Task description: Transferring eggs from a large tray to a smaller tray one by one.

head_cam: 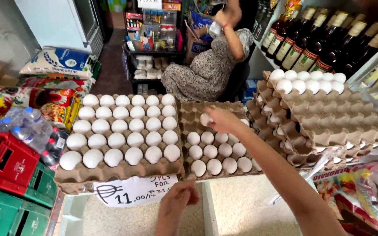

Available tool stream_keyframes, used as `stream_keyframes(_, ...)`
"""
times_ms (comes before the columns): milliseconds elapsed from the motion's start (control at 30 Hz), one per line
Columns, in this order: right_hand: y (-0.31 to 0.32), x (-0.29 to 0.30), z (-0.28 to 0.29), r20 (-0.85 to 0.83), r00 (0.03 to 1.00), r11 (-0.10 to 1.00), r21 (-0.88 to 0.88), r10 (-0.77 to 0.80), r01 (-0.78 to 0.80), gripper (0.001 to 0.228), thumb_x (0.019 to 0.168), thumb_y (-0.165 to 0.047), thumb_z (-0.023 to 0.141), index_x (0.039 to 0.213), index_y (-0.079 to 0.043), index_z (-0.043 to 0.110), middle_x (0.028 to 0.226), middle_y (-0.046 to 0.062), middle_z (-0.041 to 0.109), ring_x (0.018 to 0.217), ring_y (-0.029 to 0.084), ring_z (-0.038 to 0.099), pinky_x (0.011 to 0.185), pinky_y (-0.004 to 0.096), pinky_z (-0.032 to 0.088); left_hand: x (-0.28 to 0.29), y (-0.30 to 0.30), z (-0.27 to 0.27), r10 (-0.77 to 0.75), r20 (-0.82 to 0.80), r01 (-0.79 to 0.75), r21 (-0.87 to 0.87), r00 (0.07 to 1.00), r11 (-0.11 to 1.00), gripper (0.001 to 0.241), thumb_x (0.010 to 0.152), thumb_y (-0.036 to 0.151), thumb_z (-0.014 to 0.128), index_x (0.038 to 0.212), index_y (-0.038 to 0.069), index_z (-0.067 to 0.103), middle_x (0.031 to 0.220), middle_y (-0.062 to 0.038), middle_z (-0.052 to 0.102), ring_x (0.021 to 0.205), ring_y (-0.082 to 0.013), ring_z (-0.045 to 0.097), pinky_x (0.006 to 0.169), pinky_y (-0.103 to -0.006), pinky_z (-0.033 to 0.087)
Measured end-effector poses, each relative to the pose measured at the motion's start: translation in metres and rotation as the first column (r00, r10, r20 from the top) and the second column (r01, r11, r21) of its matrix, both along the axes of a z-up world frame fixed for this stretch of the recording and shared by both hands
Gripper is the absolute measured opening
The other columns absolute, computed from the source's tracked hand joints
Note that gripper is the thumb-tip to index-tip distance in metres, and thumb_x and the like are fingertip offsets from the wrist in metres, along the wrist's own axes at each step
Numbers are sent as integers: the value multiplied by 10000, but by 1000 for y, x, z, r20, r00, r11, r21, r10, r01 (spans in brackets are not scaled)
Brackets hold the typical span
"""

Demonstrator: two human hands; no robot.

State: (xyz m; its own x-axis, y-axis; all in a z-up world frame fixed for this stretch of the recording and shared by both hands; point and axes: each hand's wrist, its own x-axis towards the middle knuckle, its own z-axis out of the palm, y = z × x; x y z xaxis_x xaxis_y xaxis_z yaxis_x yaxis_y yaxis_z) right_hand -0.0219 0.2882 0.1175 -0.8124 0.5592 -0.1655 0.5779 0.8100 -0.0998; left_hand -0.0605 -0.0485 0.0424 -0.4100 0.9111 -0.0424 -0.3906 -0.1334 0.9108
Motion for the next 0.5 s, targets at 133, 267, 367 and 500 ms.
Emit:
stream_keyframes(133,20,-15,-22,71,994,995,-74,79,-74,464,936,-161,672,1366,-67,524,1163,186,675,1058,384,652,797,478,519,-18,-23,-58,226,147,-219,-60,963,974,335,931,-105,504,1108,-78,786,883,-225,758,837,-350,738,804,-443,676)
stream_keyframes(267,24,-21,-26,93,993,992,-105,74,-64,617,789,88,556,1358,-143,609,1182,157,683,986,374,646,655,452,478,-38,-36,-119,332,186,-357,121,925,926,330,943,63,576,1185,-111,719,858,-247,702,814,-354,692,727,-460,620)
stream_keyframes(367,23,-22,-21,89,995,993,-115,47,-36,609,766,40,641,1346,-145,635,1294,144,663,1129,366,639,741,464,521,-51,-39,-165,289,223,-317,100,931,943,373,947,109,601,1235,-113,681,899,-269,686,855,-375,695,781,-491,634)
stream_keyframes(500,22,-21,-18,99,995,993,-116,22,-11,570,774,-31,701,1316,-183,617,1275,158,629,1140,366,623,781,477,506,-57,-43,-204,226,224,-257,117,948,959,406,940,151,626,1262,-95,659,938,-264,712,858,-373,721,794,-490,646)
